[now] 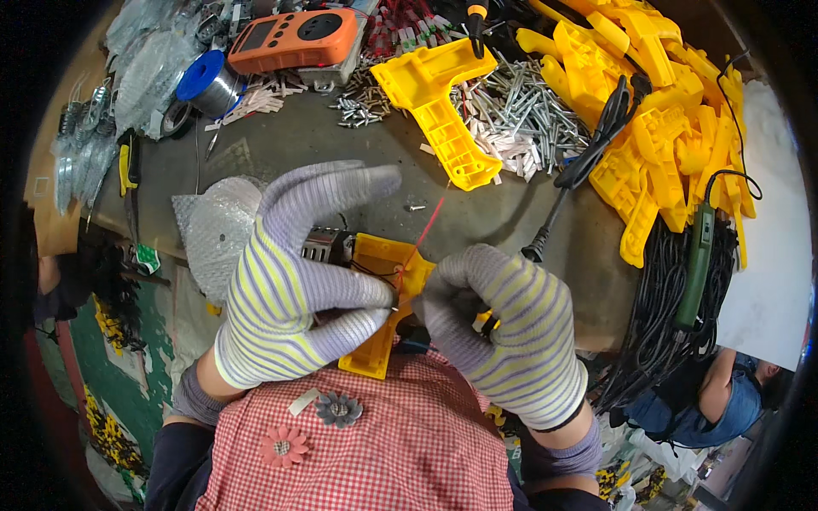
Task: Assembling and soldering internal components into a yellow plastic tool housing.
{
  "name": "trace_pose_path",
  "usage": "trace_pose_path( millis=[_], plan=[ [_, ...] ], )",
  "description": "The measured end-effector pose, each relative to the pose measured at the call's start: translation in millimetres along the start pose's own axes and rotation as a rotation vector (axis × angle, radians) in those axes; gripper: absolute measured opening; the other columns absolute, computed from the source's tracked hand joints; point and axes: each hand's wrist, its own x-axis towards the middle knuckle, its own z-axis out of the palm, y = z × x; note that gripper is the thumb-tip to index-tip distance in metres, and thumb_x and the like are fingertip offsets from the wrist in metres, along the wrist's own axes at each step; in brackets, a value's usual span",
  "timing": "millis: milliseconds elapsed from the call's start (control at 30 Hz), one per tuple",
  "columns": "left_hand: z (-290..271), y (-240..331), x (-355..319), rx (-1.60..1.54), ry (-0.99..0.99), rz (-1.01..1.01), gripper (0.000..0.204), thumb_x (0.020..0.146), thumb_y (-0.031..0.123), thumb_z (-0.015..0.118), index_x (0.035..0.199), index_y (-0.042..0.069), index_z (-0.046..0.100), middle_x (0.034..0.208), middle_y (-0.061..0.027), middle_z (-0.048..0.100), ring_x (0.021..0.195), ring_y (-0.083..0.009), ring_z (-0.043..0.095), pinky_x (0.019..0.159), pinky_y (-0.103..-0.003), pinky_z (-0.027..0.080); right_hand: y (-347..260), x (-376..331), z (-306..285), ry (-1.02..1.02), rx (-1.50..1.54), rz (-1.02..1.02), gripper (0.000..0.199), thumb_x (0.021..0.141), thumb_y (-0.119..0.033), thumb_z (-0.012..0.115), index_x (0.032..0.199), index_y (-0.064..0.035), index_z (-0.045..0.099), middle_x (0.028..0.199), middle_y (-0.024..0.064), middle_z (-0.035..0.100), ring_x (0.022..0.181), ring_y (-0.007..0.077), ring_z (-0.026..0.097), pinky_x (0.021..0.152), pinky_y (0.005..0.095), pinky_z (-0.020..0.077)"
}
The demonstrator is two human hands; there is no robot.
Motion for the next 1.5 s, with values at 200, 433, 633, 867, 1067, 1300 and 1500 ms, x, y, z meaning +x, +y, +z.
trace_pose_path(
  millis=[200,433,633,867,1067,1300,1500],
  plan=[
    [6.5,6.5,2.6,0.198,-0.003,0.0,0.022,0.058,0.025,0.08,0.079,0.017,0.077,0.131,-0.0144,0.061,0.124,-0.0389,0.051,0.104,-0.051,0.037,-5.1,-4.5,9.9,0.091,-0.205,-0.393,0.022,0.072,-0.01,0.08,0.086,-0.0104,0.064,0.077,0.005,0.064,0.069,0.0287,0.063,0.062,0.0398,0.048],
    [2.3,4.6,1.7,0.011,0.042,-0.087,0.017,0.064,0.009,0.08,0.08,0.01,0.076,0.132,-0.0159,0.059,0.123,-0.0338,0.054,0.098,-0.042,0.045,4.3,1.6,12.5,0.186,-0.328,-0.375,0.017,0.076,-0.009,0.076,0.089,-0.0076,0.066,0.078,0.0073,0.064,0.069,0.0307,0.062,0.063,0.0406,0.0483],
    [-14.6,12.8,11.4,0.231,-0.03,0.04,0.012,0.065,0.017,0.079,0.074,0.01,0.076,0.13,-0.0151,0.061,0.122,-0.035,0.054,0.102,-0.048,0.041,1.6,4.4,16.0,0.087,-0.06,-0.246,0.014,0.076,-0.009,0.074,0.088,-0.0093,0.067,0.077,0.0066,0.063,0.064,0.0289,0.061,0.058,0.0395,0.0484],
    [-16.3,-13.0,19.9,-0.412,-0.387,-0.167,0.008,0.063,0.01,0.077,0.069,0.006,0.073,0.128,-0.0139,0.063,0.117,-0.0302,0.058,0.1,-0.041,0.042,-4.1,17.9,5.3,-0.047,-0.485,-0.799,0.017,0.058,-0.013,0.069,0.074,-0.0141,0.064,0.065,0.002,0.052,0.06,0.0206,0.058,0.053,0.0345,0.046],
    [-6.2,7.5,-4.6,0.402,-0.009,0.032,0.021,0.065,0.032,0.076,0.08,0.016,0.074,0.133,-0.0118,0.06,0.123,-0.0354,0.053,0.105,-0.051,0.034,-1.4,15.7,1.5,-0.083,0.066,-0.154,0.012,0.074,-0.01,0.072,0.081,-0.0045,0.064,0.067,0.0041,0.062,0.057,0.0176,0.062,0.055,0.0291,0.0497],
    [-2.6,-2.8,0.6,0.107,-0.066,-0.019,0.018,0.071,0.021,0.072,0.084,0.009,0.07,0.135,-0.0173,0.057,0.122,-0.0374,0.051,0.105,-0.05,0.034,-1.0,17.1,-3.2,-0.065,-0.562,-0.787,0.012,0.076,-0.02,0.071,0.084,-0.0114,0.067,0.075,0.0047,0.063,0.067,0.0312,0.062,0.059,0.0437,0.049],
    [-6.1,-3.7,-3.8,0.048,-0.074,-0.049,0.012,0.073,0.016,0.072,0.081,0.008,0.067,0.136,-0.0179,0.056,0.121,-0.0366,0.051,0.104,-0.046,0.036,2.7,15.4,2.8,-0.092,-0.005,-0.234,0.019,0.081,-0.017,0.075,0.094,-0.0044,0.069,0.075,0.0063,0.064,0.066,0.0237,0.064,0.059,0.0341,0.0486]
  ],
)
